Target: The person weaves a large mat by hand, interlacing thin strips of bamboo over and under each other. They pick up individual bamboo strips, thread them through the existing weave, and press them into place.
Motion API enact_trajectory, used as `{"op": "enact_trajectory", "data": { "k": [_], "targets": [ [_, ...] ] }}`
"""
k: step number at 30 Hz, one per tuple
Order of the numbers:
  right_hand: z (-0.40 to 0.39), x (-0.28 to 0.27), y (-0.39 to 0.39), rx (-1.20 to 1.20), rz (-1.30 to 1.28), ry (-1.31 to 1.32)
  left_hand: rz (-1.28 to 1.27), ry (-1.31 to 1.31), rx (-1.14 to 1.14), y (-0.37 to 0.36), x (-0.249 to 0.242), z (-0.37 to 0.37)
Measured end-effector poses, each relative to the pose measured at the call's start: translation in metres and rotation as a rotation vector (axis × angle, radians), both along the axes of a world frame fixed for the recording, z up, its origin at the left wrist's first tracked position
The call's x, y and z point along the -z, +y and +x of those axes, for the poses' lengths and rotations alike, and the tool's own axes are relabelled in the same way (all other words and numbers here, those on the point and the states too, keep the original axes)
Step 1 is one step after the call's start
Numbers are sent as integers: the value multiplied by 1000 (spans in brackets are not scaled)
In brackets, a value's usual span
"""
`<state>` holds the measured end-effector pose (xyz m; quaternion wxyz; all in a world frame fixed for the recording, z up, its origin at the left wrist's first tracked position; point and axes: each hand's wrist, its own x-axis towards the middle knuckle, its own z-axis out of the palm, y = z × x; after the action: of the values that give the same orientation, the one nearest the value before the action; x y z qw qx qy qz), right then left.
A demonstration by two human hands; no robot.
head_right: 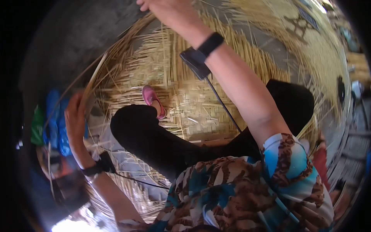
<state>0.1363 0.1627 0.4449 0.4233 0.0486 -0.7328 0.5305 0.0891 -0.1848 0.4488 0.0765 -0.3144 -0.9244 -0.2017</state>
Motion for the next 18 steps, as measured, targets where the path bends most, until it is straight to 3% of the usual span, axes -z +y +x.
{"op": "enact_trajectory", "data": {
  "k": [1,3,4,5,8,11,13,15,18],
  "targets": [
    [-3,30,18,43,-27,-6,-64,27,-8,-16,14,-12],
    [-17,101,32,241,191,-390,-139,50,-7,-52,43,-41],
    [-11,134,47,215,419,-734,-182,20,-59,-63,55,-50],
    [-3,168,46,225,483,-943,-220,-14,-117,-64,70,-58],
    [21,265,37,100,415,-1112,-317,-212,-109,-52,117,-85],
    [20,341,30,90,234,-974,-363,-227,25,-13,180,-120],
    [-9,366,41,82,220,-975,-388,-246,86,25,225,-138],
    [-39,385,51,40,-3,-1039,-170,-298,198,56,281,-148],
    [-79,416,71,-10,-4,-1025,-255,-563,229,100,336,-137]
  ]
}}
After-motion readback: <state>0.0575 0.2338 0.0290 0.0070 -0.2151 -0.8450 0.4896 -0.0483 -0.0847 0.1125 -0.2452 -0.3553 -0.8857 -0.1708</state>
